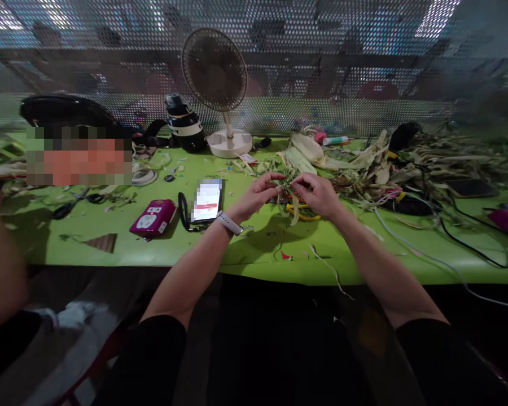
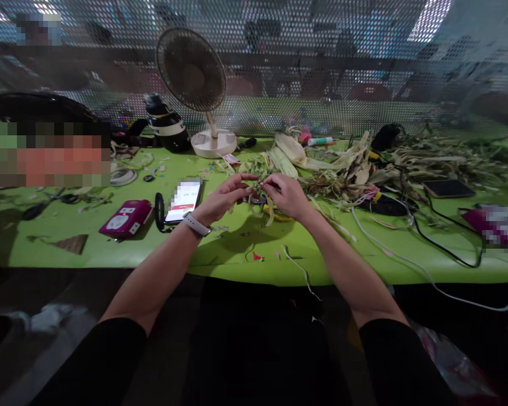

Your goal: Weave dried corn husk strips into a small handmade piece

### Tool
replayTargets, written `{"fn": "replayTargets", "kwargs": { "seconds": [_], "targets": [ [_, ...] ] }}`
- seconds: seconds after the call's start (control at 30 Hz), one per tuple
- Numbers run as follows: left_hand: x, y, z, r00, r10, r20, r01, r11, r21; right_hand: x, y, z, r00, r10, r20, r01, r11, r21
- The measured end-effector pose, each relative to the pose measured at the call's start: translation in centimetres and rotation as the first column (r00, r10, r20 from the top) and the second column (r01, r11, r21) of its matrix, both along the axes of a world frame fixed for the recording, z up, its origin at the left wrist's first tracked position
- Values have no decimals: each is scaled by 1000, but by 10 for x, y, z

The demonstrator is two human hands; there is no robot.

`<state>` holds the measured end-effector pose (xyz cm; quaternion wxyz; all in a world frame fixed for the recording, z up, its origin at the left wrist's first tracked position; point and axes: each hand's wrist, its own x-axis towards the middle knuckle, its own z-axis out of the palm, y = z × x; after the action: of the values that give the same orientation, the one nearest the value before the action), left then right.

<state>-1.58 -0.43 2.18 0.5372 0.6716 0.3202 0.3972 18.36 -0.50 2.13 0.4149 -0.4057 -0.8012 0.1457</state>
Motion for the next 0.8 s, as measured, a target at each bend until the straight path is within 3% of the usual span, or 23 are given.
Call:
{"fn": "replayTargets", "kwargs": {
  "seconds": [0.23,0.63,0.8],
  "targets": [
    [2,2,-6,994,109,29,-111,991,74,-4,-4,-1,998,37,-51,-41,994,-98],
    [3,3,-6,999,27,20,-29,996,82,-6,-5,-3,994,31,-105,-48,986,-159],
    [2,5,-7,998,59,1,-59,994,89,-5,-4,-1,995,28,-99,-39,993,-114]
  ]
}}
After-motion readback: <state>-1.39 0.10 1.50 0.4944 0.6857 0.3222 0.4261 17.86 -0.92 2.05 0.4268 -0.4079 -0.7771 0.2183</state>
